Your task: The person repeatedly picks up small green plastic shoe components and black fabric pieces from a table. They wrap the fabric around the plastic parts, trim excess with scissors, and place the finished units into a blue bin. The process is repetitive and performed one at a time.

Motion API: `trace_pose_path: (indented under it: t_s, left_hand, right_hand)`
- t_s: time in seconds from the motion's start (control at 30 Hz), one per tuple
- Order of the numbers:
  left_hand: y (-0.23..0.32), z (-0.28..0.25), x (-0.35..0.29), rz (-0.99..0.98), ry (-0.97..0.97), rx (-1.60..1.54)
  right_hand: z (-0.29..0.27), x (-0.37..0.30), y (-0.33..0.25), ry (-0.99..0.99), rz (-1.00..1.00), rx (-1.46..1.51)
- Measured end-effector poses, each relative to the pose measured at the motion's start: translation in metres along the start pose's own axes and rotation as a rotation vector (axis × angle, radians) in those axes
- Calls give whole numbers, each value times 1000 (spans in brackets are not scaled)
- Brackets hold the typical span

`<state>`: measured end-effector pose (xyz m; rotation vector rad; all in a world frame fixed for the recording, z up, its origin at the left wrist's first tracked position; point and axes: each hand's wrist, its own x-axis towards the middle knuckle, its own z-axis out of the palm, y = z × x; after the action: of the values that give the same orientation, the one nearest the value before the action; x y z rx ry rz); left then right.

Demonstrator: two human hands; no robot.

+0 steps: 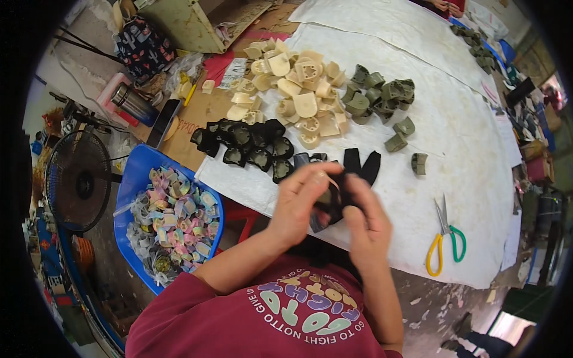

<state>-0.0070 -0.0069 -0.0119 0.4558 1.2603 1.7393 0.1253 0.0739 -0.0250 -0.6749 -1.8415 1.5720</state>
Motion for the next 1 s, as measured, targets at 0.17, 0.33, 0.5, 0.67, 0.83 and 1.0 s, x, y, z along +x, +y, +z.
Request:
trace_pose_path:
  t_s: [0.17,0.33,0.5,0.67,0.83,1.0]
  left_hand:
    - [36,-118,45,834,586,857]
    - [62,-224,76,592,646,1443]
    - [56,-242,85,562,612,1473]
    - [61,-155,67,959,502,1307]
    - [8,-32,36,923,-216,1210]
    - [-51,13,34,808,-527,1308]
  right_hand:
    - [-107,-36,32,463,-49,-762]
    - [-162,-85,52,486,184,-1063]
    - [-163,-83,42,648,115,-1243]
    - [-177,-85,49,493,229,-1179]
    - [-104,-74,53,382,91,-1149]
    - [-71,-64,34,348,63,-973]
